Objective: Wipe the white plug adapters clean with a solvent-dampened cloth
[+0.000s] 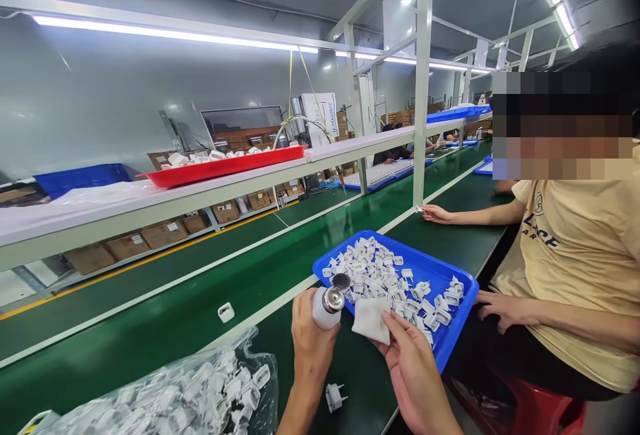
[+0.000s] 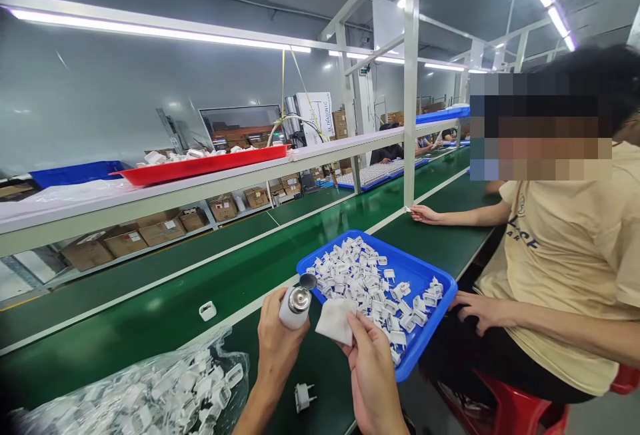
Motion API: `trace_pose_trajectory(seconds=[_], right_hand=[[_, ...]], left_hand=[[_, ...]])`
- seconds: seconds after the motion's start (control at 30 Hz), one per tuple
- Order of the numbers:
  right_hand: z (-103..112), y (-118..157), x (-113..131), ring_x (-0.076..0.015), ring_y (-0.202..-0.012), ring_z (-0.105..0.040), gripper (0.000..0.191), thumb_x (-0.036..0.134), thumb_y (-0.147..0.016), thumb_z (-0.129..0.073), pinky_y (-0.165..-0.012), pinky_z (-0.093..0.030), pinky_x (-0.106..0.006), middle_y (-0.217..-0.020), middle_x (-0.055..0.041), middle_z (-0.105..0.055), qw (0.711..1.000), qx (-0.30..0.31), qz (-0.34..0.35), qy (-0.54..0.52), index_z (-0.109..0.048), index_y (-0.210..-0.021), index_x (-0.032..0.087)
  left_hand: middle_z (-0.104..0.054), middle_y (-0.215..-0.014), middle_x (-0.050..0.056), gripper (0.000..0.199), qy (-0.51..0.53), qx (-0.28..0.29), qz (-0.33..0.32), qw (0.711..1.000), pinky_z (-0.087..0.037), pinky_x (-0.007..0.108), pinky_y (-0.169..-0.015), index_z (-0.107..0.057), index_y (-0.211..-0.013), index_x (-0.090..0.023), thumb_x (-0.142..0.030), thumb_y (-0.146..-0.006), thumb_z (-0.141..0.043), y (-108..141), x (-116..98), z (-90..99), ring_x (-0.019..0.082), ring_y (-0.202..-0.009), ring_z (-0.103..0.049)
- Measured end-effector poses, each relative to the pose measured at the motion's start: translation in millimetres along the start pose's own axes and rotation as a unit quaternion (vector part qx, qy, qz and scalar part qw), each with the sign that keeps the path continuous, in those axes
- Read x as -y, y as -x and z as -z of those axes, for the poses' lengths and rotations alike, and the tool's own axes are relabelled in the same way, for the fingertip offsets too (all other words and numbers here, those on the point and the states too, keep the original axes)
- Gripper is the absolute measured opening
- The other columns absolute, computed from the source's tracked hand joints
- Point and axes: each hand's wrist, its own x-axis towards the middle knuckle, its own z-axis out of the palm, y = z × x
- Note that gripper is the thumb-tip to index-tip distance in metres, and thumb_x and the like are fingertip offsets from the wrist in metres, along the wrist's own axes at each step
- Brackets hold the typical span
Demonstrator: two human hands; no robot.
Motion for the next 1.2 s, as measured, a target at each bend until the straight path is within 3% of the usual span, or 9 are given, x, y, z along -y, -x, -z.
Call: trace_pose_trajectory(seconds=[0.23, 0.37, 0.57, 0.7, 0.8, 0.87, 0.93, 1.07, 1.2], right_hand=[[21.9, -0.7, -18.6, -0.0280, -0.107, -0.070, 0.049, 0.040, -0.063, -0.094, -0.080, -0.063, -0.036, -0.111, -0.0072, -0.077, 0.997, -0.043, -0.053, 0.022, -0.077, -0.102, 0.017], [44.2, 5.8, -35.0, -0.0264, -0.092, -0.074, 0.056, 0.041, -0.051, -0.099, -0.074, -0.065, -0.038, -0.102, -0.0077, -0.080, 0.992, -0.076, -0.098, 0.032, -0.077, -0.094, 0.014], [75.0, 15.1, -39.5, -0.0266, -0.082, -0.075, 0.056, 0.040, -0.042, -0.101, -0.074, -0.065, -0.039, -0.088, -0.0103, -0.080, 0.985, -0.104, -0.134, 0.045, -0.077, -0.083, 0.011], [84.7, 20.3, -36.2, -0.0291, -0.089, -0.075, 0.056, 0.041, -0.045, -0.101, -0.081, -0.063, -0.040, -0.090, -0.0118, -0.080, 0.983, -0.099, -0.139, 0.062, -0.078, -0.085, 0.010], [91.7, 25.9, -34.3, -0.0306, -0.094, -0.075, 0.054, 0.040, -0.051, -0.099, -0.085, -0.061, -0.041, -0.093, -0.0118, -0.080, 0.983, -0.078, -0.143, 0.081, -0.079, -0.091, 0.011], [100.2, 30.1, -32.7, -0.0304, -0.098, -0.074, 0.050, 0.041, -0.057, -0.097, -0.087, -0.059, -0.041, -0.098, -0.0110, -0.080, 0.984, -0.064, -0.133, 0.103, -0.079, -0.093, 0.013], [111.8, 34.0, -30.4, -0.0298, -0.100, -0.072, 0.049, 0.044, -0.060, -0.095, -0.086, -0.058, -0.039, -0.101, -0.0102, -0.079, 0.982, -0.061, -0.116, 0.137, -0.079, -0.097, 0.016], [130.7, 40.3, -28.1, -0.0257, -0.092, -0.068, 0.059, 0.057, -0.064, -0.088, -0.076, -0.056, -0.030, -0.103, -0.0077, -0.078, 0.952, -0.093, -0.075, 0.281, -0.078, -0.108, 0.018], [122.7, 42.6, -41.4, -0.0257, -0.086, -0.066, 0.053, 0.062, -0.077, -0.076, -0.078, -0.052, -0.030, -0.097, -0.0080, -0.076, 0.900, -0.085, 0.023, 0.426, -0.077, -0.108, 0.019]], left_hand=[[-0.056, -0.111, 0.008, 0.054, -0.012, -0.086, 0.157, 0.984, -0.050, 0.050, -0.094, -0.047, -0.115, -0.021, -0.018, -0.068, -0.074, -10.8, 43.0, -34.7, 0.032, -0.108, -0.058], [-0.051, -0.115, 0.009, 0.058, -0.013, -0.122, 0.192, 0.974, -0.045, 0.050, -0.103, -0.042, -0.115, -0.023, -0.018, -0.069, -0.076, -22.9, 64.5, -50.7, 0.032, -0.122, -0.051], [-0.057, -0.111, 0.007, 0.060, 0.004, -0.093, 0.230, 0.969, -0.048, 0.049, -0.099, -0.047, -0.118, -0.023, -0.021, -0.069, -0.082, -44.3, 79.6, -49.9, 0.031, -0.113, -0.060], [-0.059, -0.118, 0.013, 0.070, 0.006, -0.079, 0.238, 0.968, -0.048, 0.054, -0.101, -0.048, -0.127, -0.019, -0.022, -0.068, -0.085, -48.6, 65.5, -41.7, 0.036, -0.119, -0.059], [-0.049, -0.140, 0.020, 0.081, 0.001, -0.091, 0.212, 0.973, -0.038, 0.057, -0.113, -0.038, -0.142, -0.018, -0.025, -0.073, -0.081, -22.7, 41.3, -27.5, 0.038, -0.138, -0.045], [-0.050, -0.143, 0.013, 0.062, 0.008, -0.086, 0.175, 0.981, -0.039, 0.047, -0.116, -0.044, -0.139, -0.023, -0.028, -0.083, -0.071, 11.4, 26.2, -13.5, 0.030, -0.138, -0.047], [-0.059, -0.131, 0.010, 0.039, 0.062, -0.035, 0.126, 0.989, -0.052, 0.040, -0.102, -0.055, -0.128, -0.024, -0.031, -0.091, -0.061, 51.9, 17.4, 2.8, 0.025, -0.122, -0.060], [-0.066, -0.112, 0.010, 0.028, 0.043, 0.086, 0.187, 0.978, -0.058, 0.032, -0.063, -0.065, -0.114, -0.023, -0.040, -0.095, -0.055, 116.7, 25.1, 31.5, 0.021, -0.080, -0.068], [-0.069, -0.107, 0.009, 0.039, 0.004, 0.165, 0.203, 0.965, -0.057, 0.034, -0.064, -0.066, -0.125, -0.024, -0.033, -0.087, -0.064, 135.9, 46.1, 38.2, 0.020, -0.072, -0.065]])
